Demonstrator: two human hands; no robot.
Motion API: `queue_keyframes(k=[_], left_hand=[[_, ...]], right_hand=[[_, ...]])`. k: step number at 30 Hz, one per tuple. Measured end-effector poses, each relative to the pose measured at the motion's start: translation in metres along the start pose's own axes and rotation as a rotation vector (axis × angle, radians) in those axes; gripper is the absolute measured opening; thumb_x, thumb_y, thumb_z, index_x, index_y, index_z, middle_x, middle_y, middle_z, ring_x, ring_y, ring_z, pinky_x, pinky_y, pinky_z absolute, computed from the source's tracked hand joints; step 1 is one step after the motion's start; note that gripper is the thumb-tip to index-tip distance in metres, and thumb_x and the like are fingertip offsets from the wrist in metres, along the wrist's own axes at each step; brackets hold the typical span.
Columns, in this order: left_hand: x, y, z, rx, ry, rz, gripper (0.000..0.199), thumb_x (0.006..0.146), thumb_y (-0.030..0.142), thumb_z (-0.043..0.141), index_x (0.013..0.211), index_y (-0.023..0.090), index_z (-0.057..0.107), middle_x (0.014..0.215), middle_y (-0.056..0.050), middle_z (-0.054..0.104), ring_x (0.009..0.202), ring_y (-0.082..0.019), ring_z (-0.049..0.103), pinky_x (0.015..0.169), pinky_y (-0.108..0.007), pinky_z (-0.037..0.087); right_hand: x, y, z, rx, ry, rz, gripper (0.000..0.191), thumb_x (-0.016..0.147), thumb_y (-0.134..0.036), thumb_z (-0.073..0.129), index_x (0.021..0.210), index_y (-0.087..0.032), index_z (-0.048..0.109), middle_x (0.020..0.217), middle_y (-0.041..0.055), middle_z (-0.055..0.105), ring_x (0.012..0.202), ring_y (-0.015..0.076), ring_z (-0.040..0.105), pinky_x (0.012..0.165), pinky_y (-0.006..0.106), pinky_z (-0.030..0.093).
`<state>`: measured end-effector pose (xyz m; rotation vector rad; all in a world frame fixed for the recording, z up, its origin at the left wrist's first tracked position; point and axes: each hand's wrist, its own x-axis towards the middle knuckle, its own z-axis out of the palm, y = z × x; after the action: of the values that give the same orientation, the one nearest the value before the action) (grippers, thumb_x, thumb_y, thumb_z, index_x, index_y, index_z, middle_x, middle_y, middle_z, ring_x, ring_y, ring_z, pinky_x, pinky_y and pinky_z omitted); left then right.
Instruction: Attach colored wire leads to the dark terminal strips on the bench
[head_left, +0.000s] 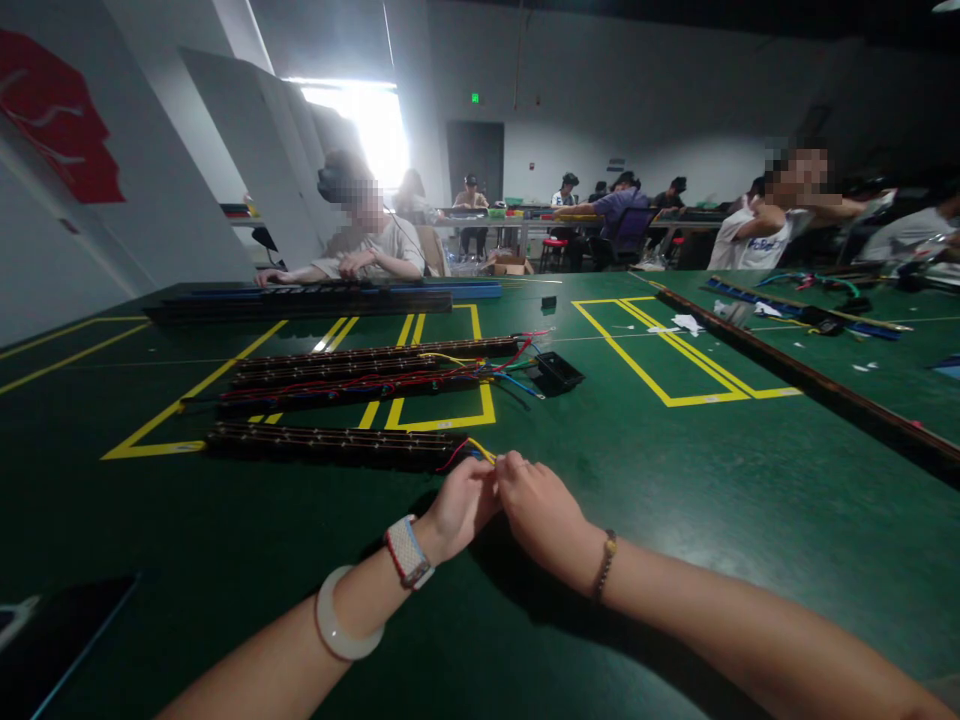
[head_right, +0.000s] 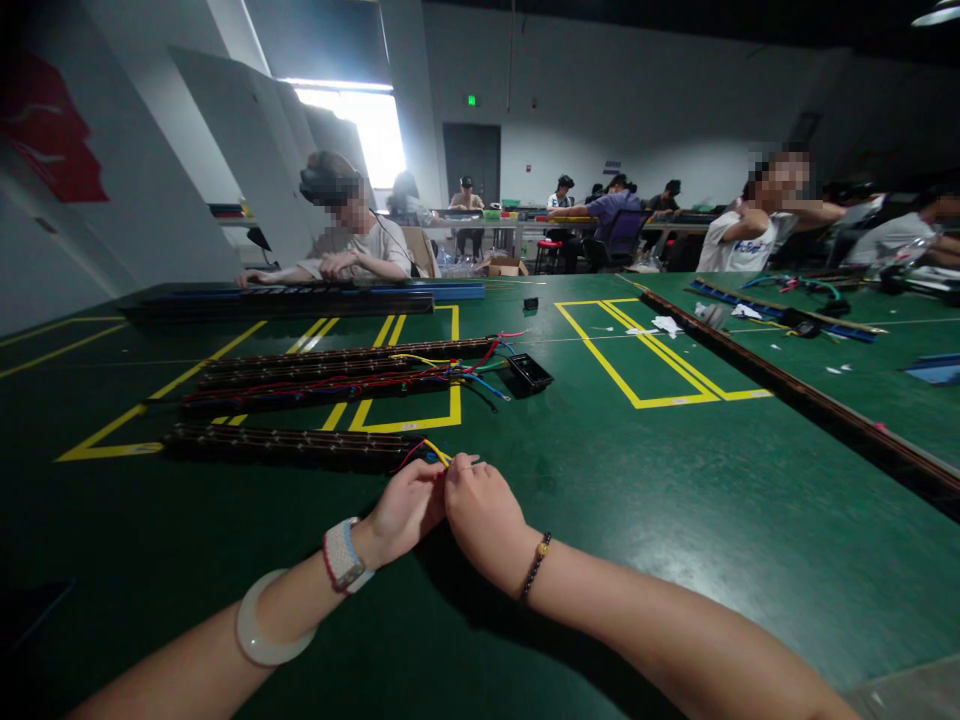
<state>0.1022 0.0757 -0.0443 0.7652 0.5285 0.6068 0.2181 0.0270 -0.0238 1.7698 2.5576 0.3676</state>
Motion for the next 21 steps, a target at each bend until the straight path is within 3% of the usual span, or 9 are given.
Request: queue_keyframes(k=[4,8,11,16,21], left_hand=[[0.005,-0.003,-0.004,-0.05,-0.044,-0.042,0.037,0.09,0.039,0.033,0.094,0.01,0.057,0.086,-0.013,0.061,0.082,-0.019,0.059,0.076,-0.031,0.044],[0.007,-0.008,-0.002,-0.085,0.123,-0.001,0.018,0.092,0.023,0.04,0.084,0.012,0.053,0.078,-0.006,0.059,0.071,-0.012,0.057,0.071,-0.024,0.044],[0.006,-0.007,0.001,-0.123,0.211,0.005,0.013,0.09,0.015,0.043,0.081,0.011,0.052,0.073,-0.003,0.057,0.063,-0.008,0.054,0.061,-0.019,0.041],[0.005,-0.005,0.001,-0.146,0.172,-0.015,0.016,0.088,0.014,0.045,0.076,0.011,0.055,0.07,-0.002,0.057,0.061,-0.007,0.053,0.06,-0.019,0.041],[0.005,-0.008,-0.006,-0.089,0.113,0.013,0.017,0.09,0.016,0.043,0.088,0.009,0.059,0.085,-0.007,0.062,0.073,-0.01,0.057,0.07,-0.022,0.044]], right_hand=[[-0.003,-0.003,0.007,0.072,-0.003,-0.011,0.032,0.083,-0.012,0.04,0.108,-0.004,0.059,0.099,0.0172,0.051,0.084,0.0224,0.051,0.077,0.035,0.045],[-0.006,0.003,-0.006,0.215,-0.025,-0.006,0.031,0.086,-0.02,0.043,0.11,-0.009,0.058,0.102,0.0142,0.052,0.084,0.0198,0.051,0.078,0.033,0.043],[-0.005,0.016,-0.026,0.244,-0.022,-0.038,0.027,0.089,-0.031,0.045,0.101,-0.015,0.063,0.096,0.011,0.056,0.087,0.0209,0.05,0.079,0.034,0.039],[-0.003,0.031,-0.048,0.253,-0.038,0.036,0.022,0.087,-0.035,0.053,0.087,-0.017,0.065,0.086,0.0074,0.058,0.08,0.0175,0.053,0.071,0.029,0.036],[-0.005,0.028,-0.042,0.204,-0.179,0.084,0.029,0.083,-0.044,0.054,0.088,-0.016,0.063,0.08,0.0087,0.061,0.072,0.0213,0.058,0.061,0.029,0.038]])
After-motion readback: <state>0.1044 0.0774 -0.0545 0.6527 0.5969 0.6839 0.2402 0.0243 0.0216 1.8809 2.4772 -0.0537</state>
